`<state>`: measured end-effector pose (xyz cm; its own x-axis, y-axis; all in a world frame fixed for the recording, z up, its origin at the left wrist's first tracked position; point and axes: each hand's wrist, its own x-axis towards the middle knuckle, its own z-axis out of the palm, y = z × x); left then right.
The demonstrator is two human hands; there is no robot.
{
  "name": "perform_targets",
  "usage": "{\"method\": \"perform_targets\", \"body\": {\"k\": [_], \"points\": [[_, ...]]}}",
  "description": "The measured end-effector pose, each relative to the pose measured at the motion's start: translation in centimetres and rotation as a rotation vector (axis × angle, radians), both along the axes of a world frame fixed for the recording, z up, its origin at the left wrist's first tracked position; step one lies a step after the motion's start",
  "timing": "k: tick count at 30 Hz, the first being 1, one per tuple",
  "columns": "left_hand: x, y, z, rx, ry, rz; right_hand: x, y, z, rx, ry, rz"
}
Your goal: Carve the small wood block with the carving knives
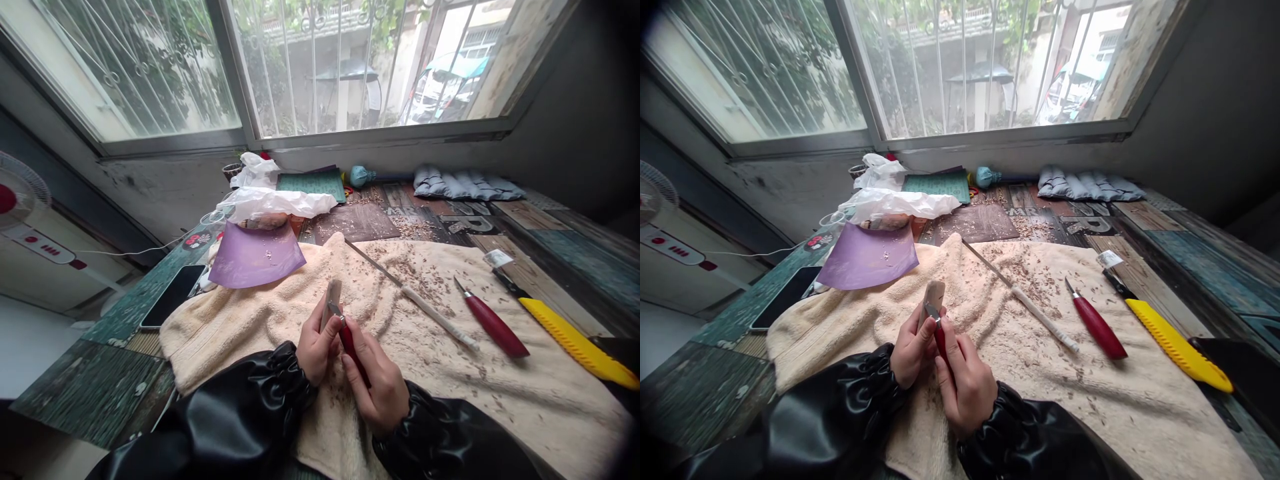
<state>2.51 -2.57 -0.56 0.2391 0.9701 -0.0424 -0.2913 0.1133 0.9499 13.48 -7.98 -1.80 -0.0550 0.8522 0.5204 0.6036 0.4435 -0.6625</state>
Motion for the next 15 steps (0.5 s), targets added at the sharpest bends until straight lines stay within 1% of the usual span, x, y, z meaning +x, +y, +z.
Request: {"method": "perform_targets", "body": {"k": [4,9,15], "points": [[0.0,-0.1,0.3,0.04,0.072,0.039,0.0,0.0,0.0,0.021,0.004,-0.01],[0.1,-0.3,0.8,0.047,0.097,0.053,0.1,-0.1,-0.1,0.032,0.008,-0.004],[0.3,-0.6,1.1,0.016,0.137,0.023,0.0,0.0,0.0,0.012,0.019,0.004]]}}
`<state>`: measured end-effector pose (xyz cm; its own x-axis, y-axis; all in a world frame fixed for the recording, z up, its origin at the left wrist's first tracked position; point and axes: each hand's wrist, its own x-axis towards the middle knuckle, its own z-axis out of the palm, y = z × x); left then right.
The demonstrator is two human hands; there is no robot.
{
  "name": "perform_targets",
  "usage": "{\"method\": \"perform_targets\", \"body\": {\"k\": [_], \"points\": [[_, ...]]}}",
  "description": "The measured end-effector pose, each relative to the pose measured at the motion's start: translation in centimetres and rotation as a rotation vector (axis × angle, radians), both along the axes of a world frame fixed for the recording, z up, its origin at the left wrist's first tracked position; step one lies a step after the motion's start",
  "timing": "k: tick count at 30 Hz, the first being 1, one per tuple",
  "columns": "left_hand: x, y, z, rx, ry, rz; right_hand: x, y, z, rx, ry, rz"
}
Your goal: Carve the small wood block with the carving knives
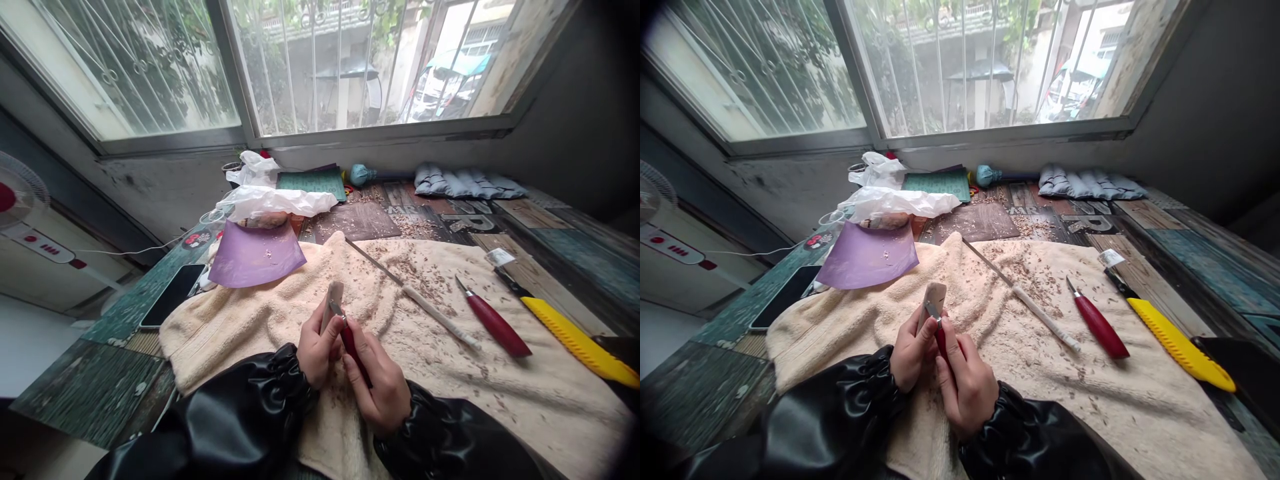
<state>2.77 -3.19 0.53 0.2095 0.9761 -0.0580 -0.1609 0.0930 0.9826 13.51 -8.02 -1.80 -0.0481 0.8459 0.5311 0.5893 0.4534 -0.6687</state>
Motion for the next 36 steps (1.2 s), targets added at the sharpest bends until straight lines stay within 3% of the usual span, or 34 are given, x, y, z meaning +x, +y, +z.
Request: {"method": "perform_targets", "body": {"k": [6,15,22,36], "points": [[0.3,-0.2,-0.3,-0.004,0.004,0.016,-0.1,0.0,0.0,0.004,0.014,-0.028],[-0.1,0.8,-0.3,-0.284,-0.364,-0.213,1.1,0.6,0.9,-0.078,-0.04,0.031],[-0.6,1.6,-0.5,-0.287,-0.473,-0.337,1.3,0.9,0.8,-0.142,0.03,-0.006],[-0.9,1.6,-1.1,-0.132,-0.289,-0.194,1.3,0.6,1.5,-0.107,-0.008,0.125]]}}
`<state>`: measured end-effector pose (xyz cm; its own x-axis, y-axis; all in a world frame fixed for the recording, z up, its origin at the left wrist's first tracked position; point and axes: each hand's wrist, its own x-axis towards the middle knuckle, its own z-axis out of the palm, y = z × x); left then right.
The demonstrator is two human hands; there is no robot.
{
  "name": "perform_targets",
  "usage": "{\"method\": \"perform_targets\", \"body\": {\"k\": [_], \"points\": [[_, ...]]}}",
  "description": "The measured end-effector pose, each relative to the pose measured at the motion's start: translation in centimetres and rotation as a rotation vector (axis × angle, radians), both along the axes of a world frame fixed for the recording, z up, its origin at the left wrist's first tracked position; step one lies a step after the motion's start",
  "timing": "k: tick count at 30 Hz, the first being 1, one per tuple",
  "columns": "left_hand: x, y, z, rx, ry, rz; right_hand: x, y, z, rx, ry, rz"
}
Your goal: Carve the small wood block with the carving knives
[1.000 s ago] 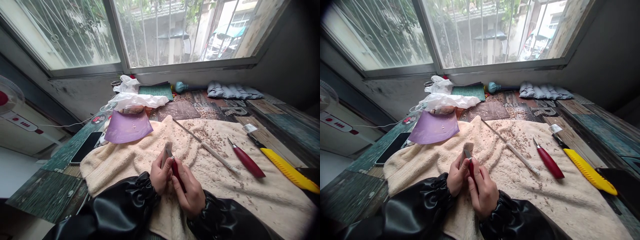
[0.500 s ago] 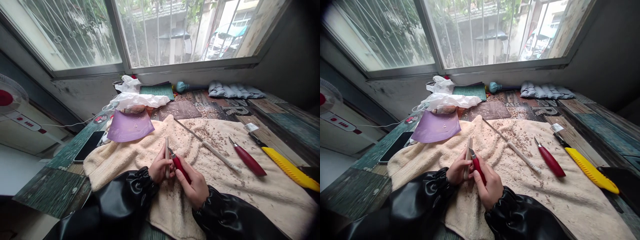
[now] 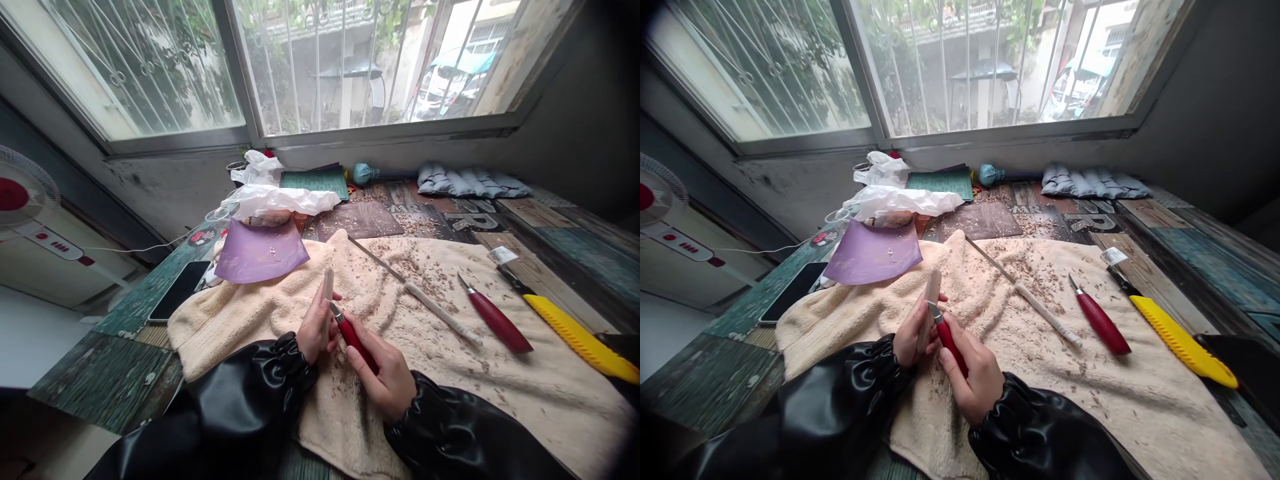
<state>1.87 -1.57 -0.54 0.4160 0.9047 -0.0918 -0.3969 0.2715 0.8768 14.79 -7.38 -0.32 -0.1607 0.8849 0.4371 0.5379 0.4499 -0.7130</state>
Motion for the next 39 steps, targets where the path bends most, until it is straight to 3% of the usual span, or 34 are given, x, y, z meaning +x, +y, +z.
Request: {"method": "perform_targets", "body": {"k": [5,20,33,39], "points": [[0.0,-0.1,0.4,-0.02,0.047,-0.035,0.0,0.0,-0.2,0.008,-0.006,0.041],[0.4,-0.5,0.5,-0.03,0.101,-0.015,-0.2,-0.1,-0.6,0.018,-0.039,-0.004],[0.7,-1.0,1.1,0.068,0.126,0.045,-0.1,-0.2,-1.3,0.033,-0.101,0.018],[0.7,-1.1,1.0,0.066,0.142,0.057,-0.6,-0.4,-1.5,0.064,-0.055,-0.041]]}}
